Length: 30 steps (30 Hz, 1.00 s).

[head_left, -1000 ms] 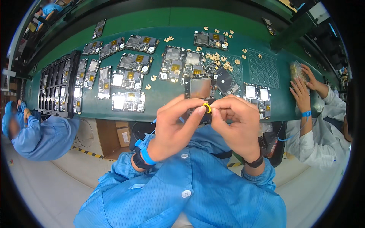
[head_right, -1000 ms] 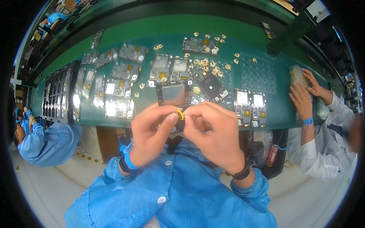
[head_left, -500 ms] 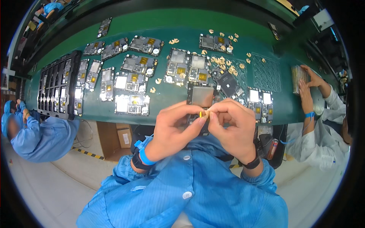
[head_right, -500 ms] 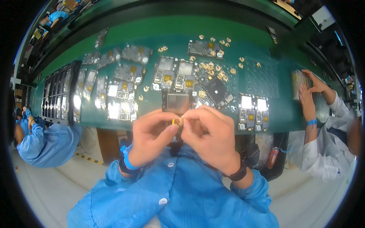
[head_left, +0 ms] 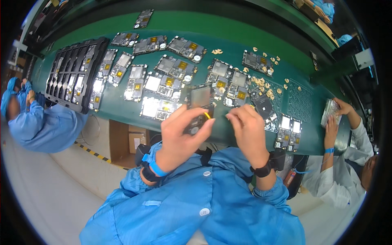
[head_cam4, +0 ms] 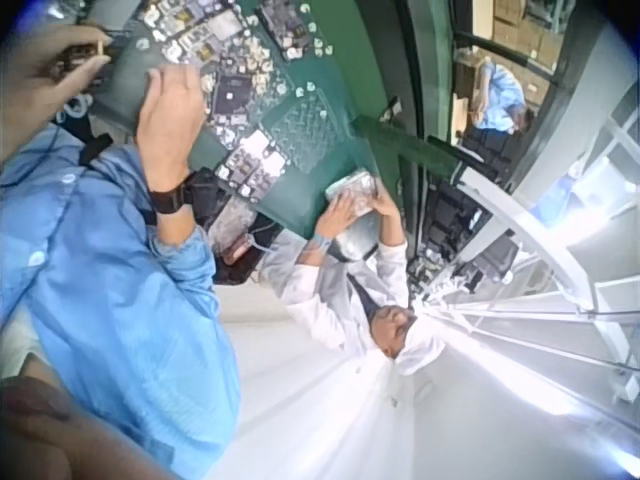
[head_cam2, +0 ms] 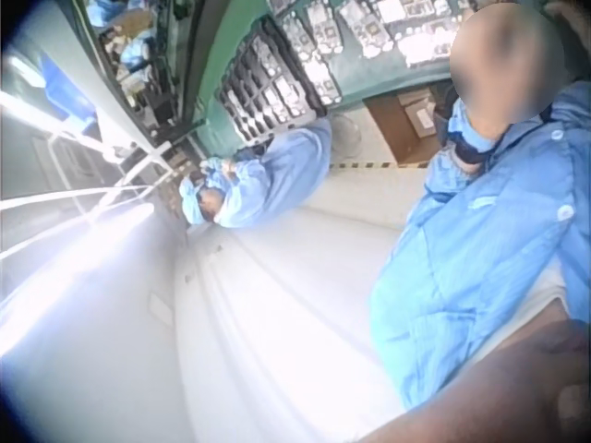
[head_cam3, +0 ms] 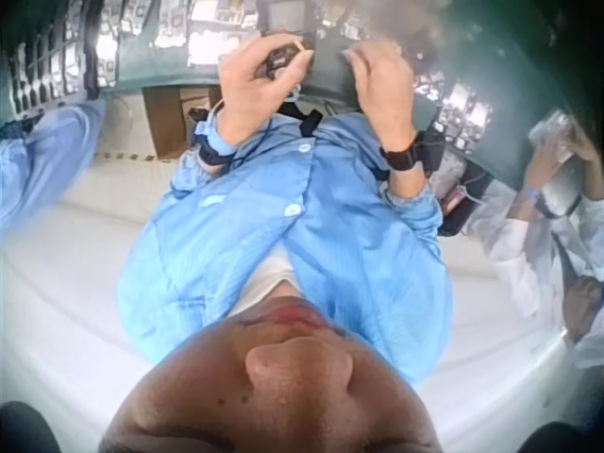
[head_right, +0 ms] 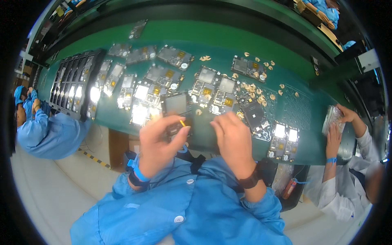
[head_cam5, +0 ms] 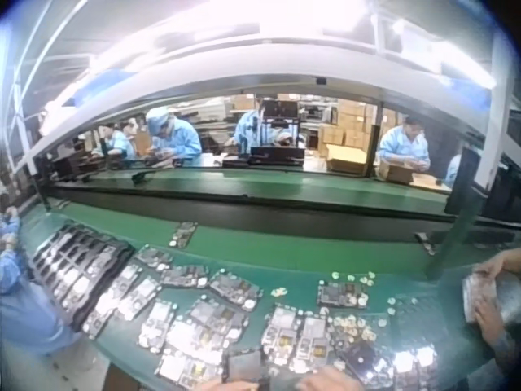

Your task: Installing small yellow electronic components and connecting flex cables to smartphone motherboards on an assembly line.

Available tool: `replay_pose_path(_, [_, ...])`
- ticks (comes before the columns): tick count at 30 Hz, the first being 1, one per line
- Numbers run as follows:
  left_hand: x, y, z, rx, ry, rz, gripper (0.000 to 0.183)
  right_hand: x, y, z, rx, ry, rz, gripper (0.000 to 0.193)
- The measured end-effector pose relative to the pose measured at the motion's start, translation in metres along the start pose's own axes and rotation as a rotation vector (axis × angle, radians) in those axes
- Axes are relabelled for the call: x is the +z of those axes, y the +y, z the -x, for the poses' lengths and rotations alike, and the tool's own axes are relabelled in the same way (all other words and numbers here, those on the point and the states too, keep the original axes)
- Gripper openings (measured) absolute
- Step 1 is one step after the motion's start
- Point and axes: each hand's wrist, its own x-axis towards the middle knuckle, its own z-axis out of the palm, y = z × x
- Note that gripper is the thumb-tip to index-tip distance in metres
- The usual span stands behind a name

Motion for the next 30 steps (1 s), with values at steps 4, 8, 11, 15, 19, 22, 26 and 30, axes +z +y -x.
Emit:
replay_pose_path(4, [0.004,0.013,0.0,-0.037,-0.018,-0.036,0.03,-0.026,-0.013,0.0,-0.205,0.141,-0.208,0.02])
replay_pose_path(8, [0.018,0.013,-0.002,0.109,-0.02,-0.062,0.03,-0.04,-0.04,0.006,0.002,-0.006,-0.632,0.015])
replay_pose_path(11, [0.021,0.021,-0.004,0.182,-0.057,-0.097,0.031,-0.043,-0.038,0.005,0.039,-0.066,-0.618,0.014])
replay_pose_path(15, [0.024,0.026,-0.007,0.263,-0.15,-0.162,0.03,-0.055,-0.032,0.006,0.171,-0.151,-0.729,0.012])
replay_pose_path(19, [0.023,0.03,-0.008,0.255,-0.224,-0.116,0.033,-0.062,-0.019,0.003,0.173,-0.235,-0.666,0.01])
replay_pose_path(22, [0.02,0.038,-0.01,0.215,-0.3,0.033,0.037,-0.067,-0.02,0.006,0.246,-0.108,-0.866,0.011])
replay_pose_path(26, [0.024,0.021,0.01,-0.347,-0.092,0.67,0.053,-0.06,-0.025,0.036,0.427,0.022,-0.955,0.008])
replay_pose_path(30, [0.036,0.031,0.013,-0.433,0.049,0.734,0.054,-0.027,-0.042,0.05,0.406,0.137,-1.132,0.01])
